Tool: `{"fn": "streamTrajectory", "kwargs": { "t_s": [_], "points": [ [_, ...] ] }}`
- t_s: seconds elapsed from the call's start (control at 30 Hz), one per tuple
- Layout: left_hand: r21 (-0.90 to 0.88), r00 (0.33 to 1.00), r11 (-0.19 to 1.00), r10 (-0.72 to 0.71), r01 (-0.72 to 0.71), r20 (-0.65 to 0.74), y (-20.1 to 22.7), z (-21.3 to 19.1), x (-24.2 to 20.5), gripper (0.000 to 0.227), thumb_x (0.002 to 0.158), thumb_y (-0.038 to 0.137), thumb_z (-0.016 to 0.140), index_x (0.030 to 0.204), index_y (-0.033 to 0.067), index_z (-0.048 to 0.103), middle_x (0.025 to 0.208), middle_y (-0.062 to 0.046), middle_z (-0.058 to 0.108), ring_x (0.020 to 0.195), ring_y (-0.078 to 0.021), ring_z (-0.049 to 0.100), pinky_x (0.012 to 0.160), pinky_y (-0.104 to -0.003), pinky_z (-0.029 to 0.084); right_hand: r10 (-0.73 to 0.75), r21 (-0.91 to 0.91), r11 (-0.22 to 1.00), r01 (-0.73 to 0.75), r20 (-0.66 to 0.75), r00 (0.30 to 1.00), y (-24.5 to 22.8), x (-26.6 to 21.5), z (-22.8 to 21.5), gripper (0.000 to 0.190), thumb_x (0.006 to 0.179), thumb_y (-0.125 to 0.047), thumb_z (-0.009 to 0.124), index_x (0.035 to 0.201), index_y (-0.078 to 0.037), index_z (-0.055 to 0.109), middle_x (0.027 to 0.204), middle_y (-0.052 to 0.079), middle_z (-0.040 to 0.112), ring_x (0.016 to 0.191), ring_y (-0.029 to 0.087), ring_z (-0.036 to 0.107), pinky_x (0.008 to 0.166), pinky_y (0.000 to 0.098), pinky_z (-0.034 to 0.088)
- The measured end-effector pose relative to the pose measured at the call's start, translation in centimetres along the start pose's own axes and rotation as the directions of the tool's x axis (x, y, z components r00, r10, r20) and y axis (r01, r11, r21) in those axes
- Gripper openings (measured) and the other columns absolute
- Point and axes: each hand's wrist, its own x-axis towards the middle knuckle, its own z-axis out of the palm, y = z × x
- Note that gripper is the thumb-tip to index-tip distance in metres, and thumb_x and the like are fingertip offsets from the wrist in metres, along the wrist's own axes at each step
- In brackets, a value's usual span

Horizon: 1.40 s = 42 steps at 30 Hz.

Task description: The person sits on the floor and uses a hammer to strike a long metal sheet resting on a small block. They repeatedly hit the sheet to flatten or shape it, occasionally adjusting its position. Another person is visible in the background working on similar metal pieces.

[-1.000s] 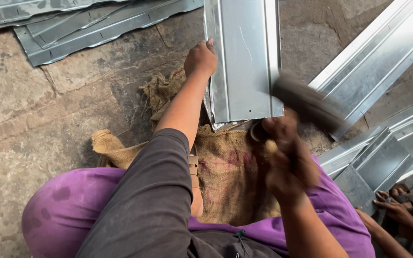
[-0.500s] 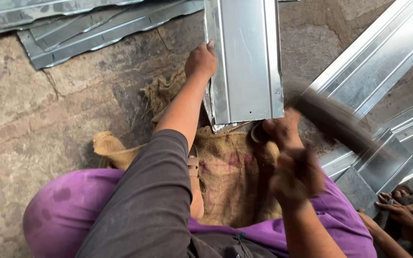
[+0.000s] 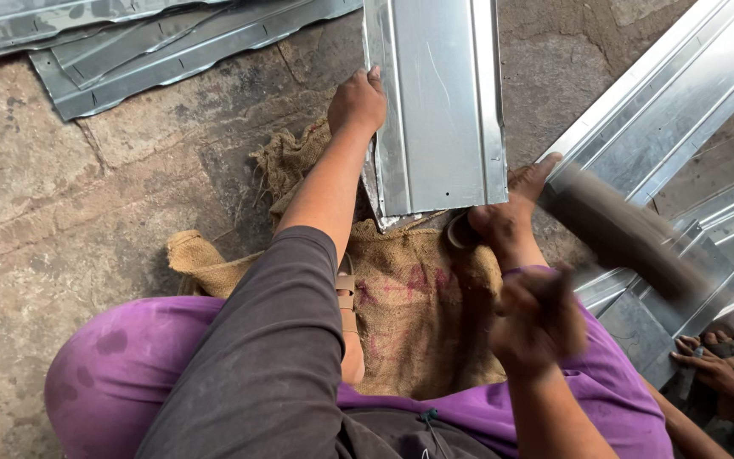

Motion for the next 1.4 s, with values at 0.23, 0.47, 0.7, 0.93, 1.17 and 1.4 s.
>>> {"fn": "streamTrajectory", "kwargs": {
  "t_s": [0.23, 0.47, 0.7, 0.93, 1.17, 1.4],
  "points": [
    [0.013, 1.000, 1.000, 0.009, -0.009, -0.005, 0.1, -0.3, -0.4, 0.050, 0.105, 0.049, 0.034, 0.119, 0.0128, 0.065, 0.118, -0.016, 0.072, 0.110, -0.0378, 0.069, 0.089, -0.050, 0.056, -0.209, -0.883, -0.456, -0.111, -0.015, 0.978, 7.2, 1.5, -4.1, 0.042, 0.094, -0.013, 0.072, 0.134, -0.002, 0.070, 0.095, 0.017, 0.070, 0.082, 0.029, 0.069, 0.071, 0.0362, 0.056],
    [-0.008, 0.999, 1.000, 0.026, -0.026, -0.026, 0.4, -0.1, -0.1, 0.049, 0.104, 0.049, 0.034, 0.121, 0.0145, 0.065, 0.118, -0.016, 0.072, 0.109, -0.0383, 0.068, 0.089, -0.051, 0.056, -0.326, -0.837, -0.501, 0.220, 0.418, 0.848, 4.4, -0.6, 0.5, 0.033, 0.091, -0.005, 0.073, 0.124, -0.001, 0.067, 0.101, 0.017, 0.072, 0.085, 0.030, 0.073, 0.076, 0.0350, 0.055],
    [-0.001, 1.000, 1.000, 0.013, -0.013, 0.020, 0.2, -0.5, -0.8, 0.048, 0.104, 0.048, 0.033, 0.121, 0.0150, 0.064, 0.115, -0.014, 0.072, 0.107, -0.0360, 0.070, 0.085, -0.049, 0.058, -0.334, -0.909, -0.397, -0.127, 0.014, 0.942, 7.4, 1.2, -2.0, 0.037, 0.095, -0.009, 0.072, 0.131, -0.002, 0.068, 0.095, 0.020, 0.070, 0.081, 0.032, 0.071, 0.077, 0.0375, 0.056],
    [0.000, 0.999, 1.000, 0.012, -0.012, 0.030, 0.0, -0.6, -0.6, 0.048, 0.106, 0.048, 0.033, 0.118, 0.0138, 0.066, 0.114, -0.014, 0.074, 0.106, -0.0364, 0.071, 0.085, -0.050, 0.058, -0.396, -0.934, -0.272, 0.230, 0.327, 0.858, 6.5, -0.5, -3.6, 0.032, 0.099, -0.007, 0.068, 0.130, -0.005, 0.060, 0.105, 0.013, 0.071, 0.092, 0.024, 0.073, 0.083, 0.0326, 0.058],
    [0.002, 1.000, 1.000, 0.015, -0.015, 0.001, 0.4, -0.9, -0.6, 0.048, 0.104, 0.048, 0.035, 0.117, 0.0131, 0.065, 0.116, -0.016, 0.072, 0.107, -0.0385, 0.069, 0.087, -0.051, 0.056, -0.339, -0.947, -0.313, -0.070, 0.042, 0.940, 6.9, 1.4, -2.1, 0.037, 0.092, -0.006, 0.074, 0.128, -0.001, 0.068, 0.095, 0.015, 0.073, 0.083, 0.022, 0.074, 0.075, 0.0308, 0.057],
    [-0.029, 0.999, 0.999, 0.044, -0.044, 0.015, -0.3, -0.3, 0.0, 0.049, 0.105, 0.047, 0.033, 0.119, 0.0118, 0.065, 0.116, -0.016, 0.073, 0.108, -0.0367, 0.070, 0.087, -0.049, 0.057, -0.406, -0.789, -0.572, 0.224, 0.510, 0.759, 7.3, 1.6, -2.3, 0.031, 0.097, -0.010, 0.071, 0.126, -0.001, 0.065, 0.103, 0.016, 0.071, 0.092, 0.026, 0.073, 0.083, 0.0341, 0.060]
  ]
}}
